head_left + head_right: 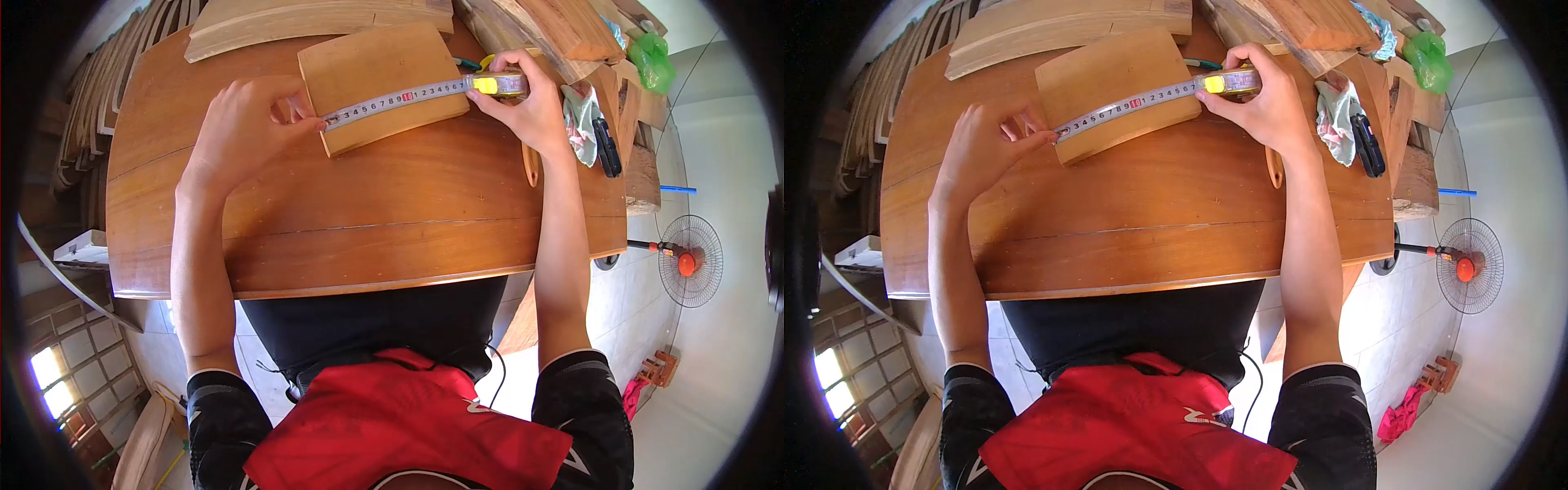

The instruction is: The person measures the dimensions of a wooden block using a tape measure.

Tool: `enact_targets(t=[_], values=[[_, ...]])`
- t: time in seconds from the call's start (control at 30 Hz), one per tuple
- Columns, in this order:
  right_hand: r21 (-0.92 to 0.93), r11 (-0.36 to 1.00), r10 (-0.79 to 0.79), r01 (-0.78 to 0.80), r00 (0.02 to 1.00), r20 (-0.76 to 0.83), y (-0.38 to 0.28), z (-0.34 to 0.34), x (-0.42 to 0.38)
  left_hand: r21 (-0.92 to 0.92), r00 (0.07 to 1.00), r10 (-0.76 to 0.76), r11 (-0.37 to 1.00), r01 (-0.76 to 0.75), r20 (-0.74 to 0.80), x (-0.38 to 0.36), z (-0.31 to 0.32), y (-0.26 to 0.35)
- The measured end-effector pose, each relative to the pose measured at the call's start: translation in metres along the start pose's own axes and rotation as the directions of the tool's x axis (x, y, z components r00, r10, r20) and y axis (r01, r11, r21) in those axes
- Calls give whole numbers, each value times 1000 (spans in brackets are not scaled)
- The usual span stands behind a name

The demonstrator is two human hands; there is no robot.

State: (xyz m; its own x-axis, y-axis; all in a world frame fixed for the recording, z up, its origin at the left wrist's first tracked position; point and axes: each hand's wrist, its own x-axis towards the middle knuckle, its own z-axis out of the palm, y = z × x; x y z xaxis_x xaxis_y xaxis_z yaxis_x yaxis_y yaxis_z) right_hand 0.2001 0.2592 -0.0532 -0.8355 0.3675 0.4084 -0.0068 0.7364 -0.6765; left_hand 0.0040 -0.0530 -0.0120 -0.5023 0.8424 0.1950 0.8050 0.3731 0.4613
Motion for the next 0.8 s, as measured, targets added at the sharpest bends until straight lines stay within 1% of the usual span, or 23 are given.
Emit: enact_targets(t=[0.07, 0.17, 0.27, 0.37, 0.47, 0.57, 0.77, 0.8], values=[[11, 1000, -1, 1, 1000, 2, 0, 0, 0, -78, 995, -78, 993, 84, 67, 4, 0, -7], [14, 1000, -8, 8, 1000, 10, 0, 0, 0, -142, 976, -139, 976, 164, 170, 7, -3, -10], [33, 999, 6, -6, 1000, 9, -1, 1, 0, -212, 975, -128, 963, 165, 180, 8, 1, -15], [45, 999, 3, -4, 1000, 11, 0, 1, 0, -177, 977, -142, 969, 170, 158, 7, 7, -19], [27, 1000, -11, 10, 1000, 9, -2, 1, 0, -164, 952, -214, 953, 253, 219, 8, 3, -10], [2, 999, -35, 35, 999, 7, 1, 0, 0, -162, 981, -112, 977, 139, 161, 8, 10, -19], [-4, 999, -36, 36, 999, 1, -2, 2, 0, -138, 987, -106, 983, 123, 125, 6, 11, -17], [-10, 999, -38, 38, 999, -3, -3, 2, -1, -121, 985, -103, 985, 120, 139, 6, 11, -16]])
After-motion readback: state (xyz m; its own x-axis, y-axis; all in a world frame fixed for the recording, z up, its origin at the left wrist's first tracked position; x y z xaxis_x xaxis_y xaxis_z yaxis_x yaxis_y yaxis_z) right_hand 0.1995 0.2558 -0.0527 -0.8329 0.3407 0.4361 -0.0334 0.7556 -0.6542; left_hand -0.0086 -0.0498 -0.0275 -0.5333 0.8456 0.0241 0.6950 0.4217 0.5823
